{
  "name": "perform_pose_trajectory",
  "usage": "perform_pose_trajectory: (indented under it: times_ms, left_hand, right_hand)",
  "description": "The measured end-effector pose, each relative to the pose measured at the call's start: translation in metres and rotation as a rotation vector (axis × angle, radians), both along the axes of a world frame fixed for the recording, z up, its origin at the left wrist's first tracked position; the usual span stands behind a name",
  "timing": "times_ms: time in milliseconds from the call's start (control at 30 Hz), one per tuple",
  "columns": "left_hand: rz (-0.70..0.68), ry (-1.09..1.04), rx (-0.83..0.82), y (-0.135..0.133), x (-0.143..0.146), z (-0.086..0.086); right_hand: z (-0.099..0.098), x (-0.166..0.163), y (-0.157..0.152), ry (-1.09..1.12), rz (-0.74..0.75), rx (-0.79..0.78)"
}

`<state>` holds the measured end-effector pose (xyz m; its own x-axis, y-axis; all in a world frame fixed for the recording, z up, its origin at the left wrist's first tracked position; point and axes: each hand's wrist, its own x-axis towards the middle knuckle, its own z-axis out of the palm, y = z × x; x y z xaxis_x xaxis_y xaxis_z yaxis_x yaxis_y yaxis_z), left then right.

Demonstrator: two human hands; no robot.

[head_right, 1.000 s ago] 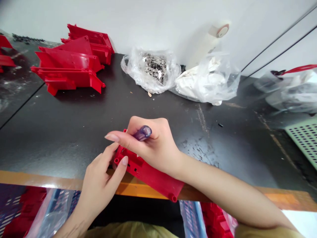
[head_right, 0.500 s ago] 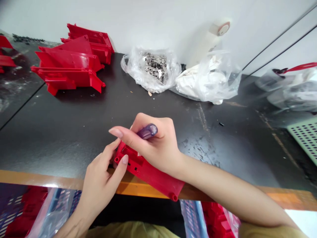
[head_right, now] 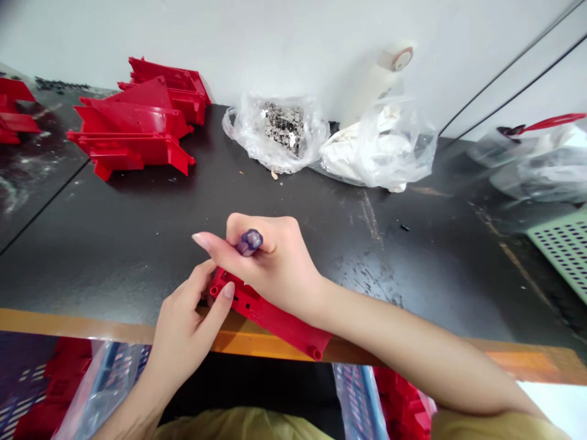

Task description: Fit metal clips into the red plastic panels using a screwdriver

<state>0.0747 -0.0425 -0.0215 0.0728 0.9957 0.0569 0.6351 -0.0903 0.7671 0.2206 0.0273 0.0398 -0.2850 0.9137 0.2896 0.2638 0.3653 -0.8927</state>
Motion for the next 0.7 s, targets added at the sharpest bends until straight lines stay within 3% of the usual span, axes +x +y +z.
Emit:
perform_pose_trajectory:
  times_ms: [300,400,500,600,700]
  left_hand:
    - [0.035,-0.003,0.033,0.002,0.001,-0.001]
    - [0.056,-0.013,0.016,-0.001,0.001,-0.003]
    - [0.067,-0.049,0.0,-0.003,0.001,-0.006]
    - [0.057,-0.093,-0.012,-0.003,0.0,-0.007]
    - [0.061,-0.112,-0.012,-0.001,0.001,-0.005]
  right_hand:
    - [-0.009,0.002,0.007,0.041,0.017,-0.112]
    - [0.0,0.006,0.014,0.195,-0.036,-0.191]
    - [0.017,0.016,0.022,0.429,-0.126,-0.165]
    - [0.026,0.023,0.025,0.513,-0.032,-0.137]
    - [0.017,0.02,0.025,0.473,0.105,-0.121]
